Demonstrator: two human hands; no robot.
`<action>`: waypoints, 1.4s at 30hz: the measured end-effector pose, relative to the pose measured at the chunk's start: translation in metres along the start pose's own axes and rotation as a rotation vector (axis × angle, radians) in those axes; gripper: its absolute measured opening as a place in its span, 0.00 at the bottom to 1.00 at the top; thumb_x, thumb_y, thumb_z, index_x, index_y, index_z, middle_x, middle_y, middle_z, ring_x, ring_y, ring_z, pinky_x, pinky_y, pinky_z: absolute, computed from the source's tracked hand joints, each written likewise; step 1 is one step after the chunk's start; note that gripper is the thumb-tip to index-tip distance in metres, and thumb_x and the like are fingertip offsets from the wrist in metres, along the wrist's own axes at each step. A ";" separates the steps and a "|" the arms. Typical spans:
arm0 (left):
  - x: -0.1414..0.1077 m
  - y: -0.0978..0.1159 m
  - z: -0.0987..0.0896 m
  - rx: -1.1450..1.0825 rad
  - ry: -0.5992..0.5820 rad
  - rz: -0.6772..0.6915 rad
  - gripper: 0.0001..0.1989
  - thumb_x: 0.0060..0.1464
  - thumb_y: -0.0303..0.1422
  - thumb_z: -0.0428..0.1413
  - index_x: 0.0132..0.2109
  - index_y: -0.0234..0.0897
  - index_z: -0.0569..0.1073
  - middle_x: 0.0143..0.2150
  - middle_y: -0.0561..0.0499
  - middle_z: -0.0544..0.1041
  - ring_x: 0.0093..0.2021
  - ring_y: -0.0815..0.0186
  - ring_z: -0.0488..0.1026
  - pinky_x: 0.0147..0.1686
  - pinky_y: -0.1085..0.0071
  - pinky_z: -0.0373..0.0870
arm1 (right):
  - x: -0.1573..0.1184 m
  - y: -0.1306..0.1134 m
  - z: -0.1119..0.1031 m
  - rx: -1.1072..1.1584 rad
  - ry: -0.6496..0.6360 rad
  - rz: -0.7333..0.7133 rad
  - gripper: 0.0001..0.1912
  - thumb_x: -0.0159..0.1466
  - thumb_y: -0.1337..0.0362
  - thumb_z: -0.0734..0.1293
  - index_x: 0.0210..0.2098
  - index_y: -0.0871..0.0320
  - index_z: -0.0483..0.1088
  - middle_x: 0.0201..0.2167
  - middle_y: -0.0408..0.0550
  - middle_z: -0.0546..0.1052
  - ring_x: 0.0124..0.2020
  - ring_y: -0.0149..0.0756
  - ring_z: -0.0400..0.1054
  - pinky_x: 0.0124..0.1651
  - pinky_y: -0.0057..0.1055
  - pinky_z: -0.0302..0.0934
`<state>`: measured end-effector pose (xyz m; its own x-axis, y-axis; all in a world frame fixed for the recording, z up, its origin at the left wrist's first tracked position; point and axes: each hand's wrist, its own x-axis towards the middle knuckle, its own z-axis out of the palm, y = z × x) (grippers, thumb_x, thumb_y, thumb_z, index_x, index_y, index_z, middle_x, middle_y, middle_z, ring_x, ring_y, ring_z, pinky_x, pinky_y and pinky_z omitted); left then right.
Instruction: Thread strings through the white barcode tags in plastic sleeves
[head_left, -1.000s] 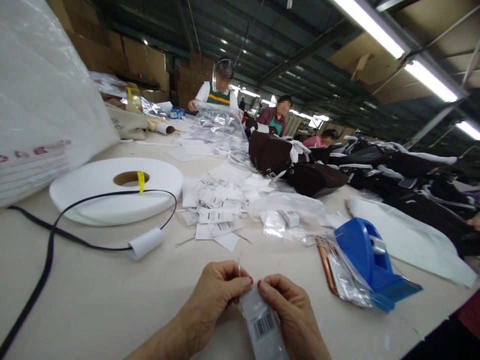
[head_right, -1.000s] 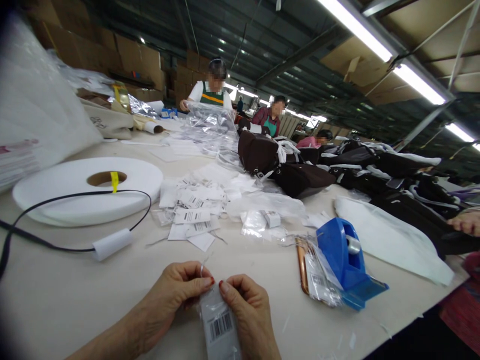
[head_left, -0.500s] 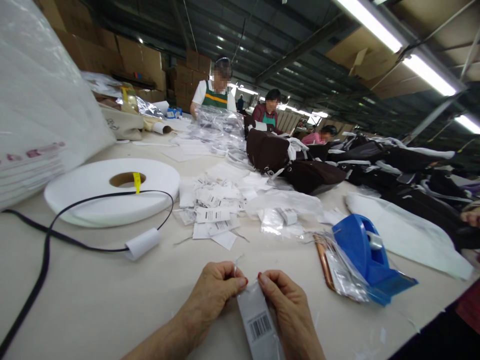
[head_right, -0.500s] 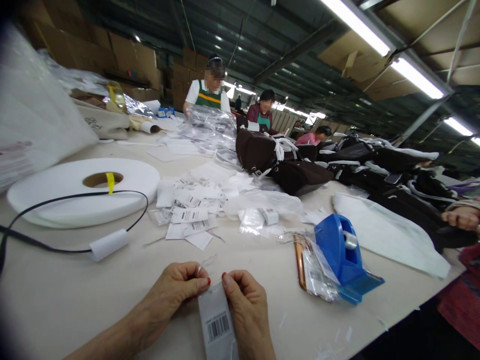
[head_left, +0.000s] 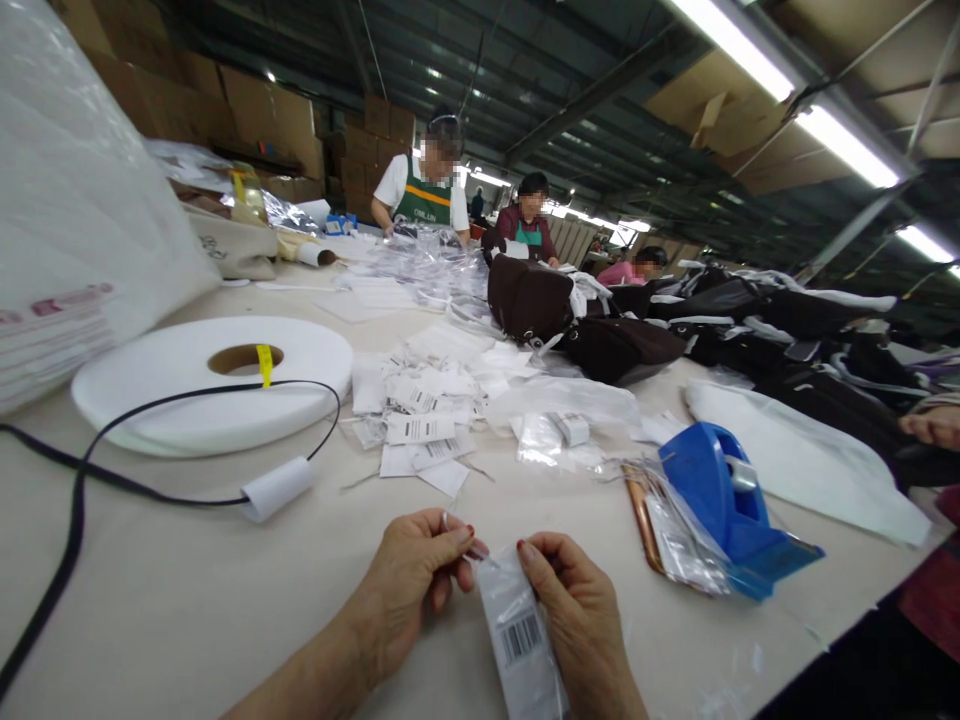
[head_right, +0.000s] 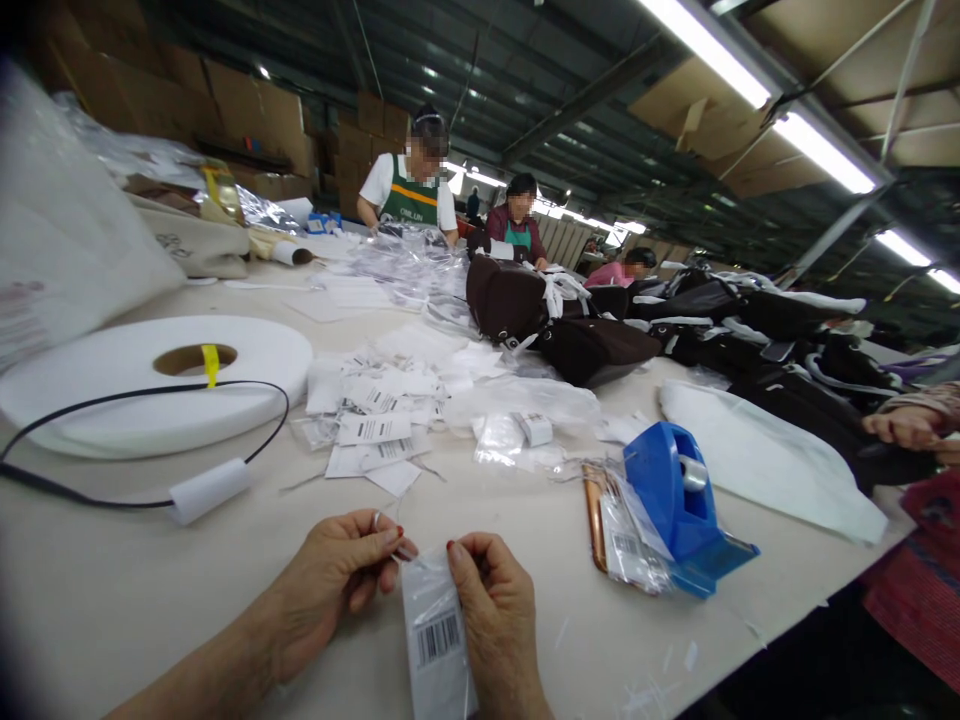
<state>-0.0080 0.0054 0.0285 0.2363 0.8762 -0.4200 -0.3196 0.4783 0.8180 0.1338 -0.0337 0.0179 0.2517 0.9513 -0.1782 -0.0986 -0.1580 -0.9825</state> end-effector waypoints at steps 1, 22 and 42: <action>0.000 0.001 0.000 -0.039 -0.006 -0.010 0.08 0.40 0.32 0.57 0.22 0.31 0.68 0.20 0.49 0.74 0.13 0.79 0.58 0.11 0.81 0.45 | 0.000 0.000 0.000 0.002 0.000 -0.010 0.15 0.50 0.54 0.71 0.24 0.60 0.69 0.18 0.38 0.67 0.20 0.26 0.56 0.22 0.22 0.52; 0.006 0.006 -0.010 0.213 0.083 0.081 0.12 0.47 0.40 0.52 0.30 0.34 0.65 0.28 0.52 0.70 0.14 0.78 0.59 0.12 0.79 0.47 | -0.009 -0.006 -0.008 -0.042 -0.042 -0.033 0.14 0.50 0.53 0.71 0.24 0.58 0.70 0.19 0.39 0.67 0.21 0.26 0.56 0.23 0.22 0.51; 0.010 0.003 -0.023 1.168 -0.449 0.658 0.09 0.47 0.25 0.55 0.28 0.43 0.78 0.41 0.48 0.77 0.42 0.60 0.70 0.43 0.67 0.64 | -0.026 -0.019 -0.024 0.144 -0.078 0.166 0.13 0.44 0.57 0.75 0.21 0.58 0.71 0.15 0.37 0.64 0.17 0.23 0.52 0.20 0.21 0.45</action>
<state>-0.0280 0.0168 0.0178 0.6821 0.7181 0.1383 0.3967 -0.5222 0.7550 0.1524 -0.0620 0.0403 0.1457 0.9339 -0.3265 -0.2702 -0.2799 -0.9212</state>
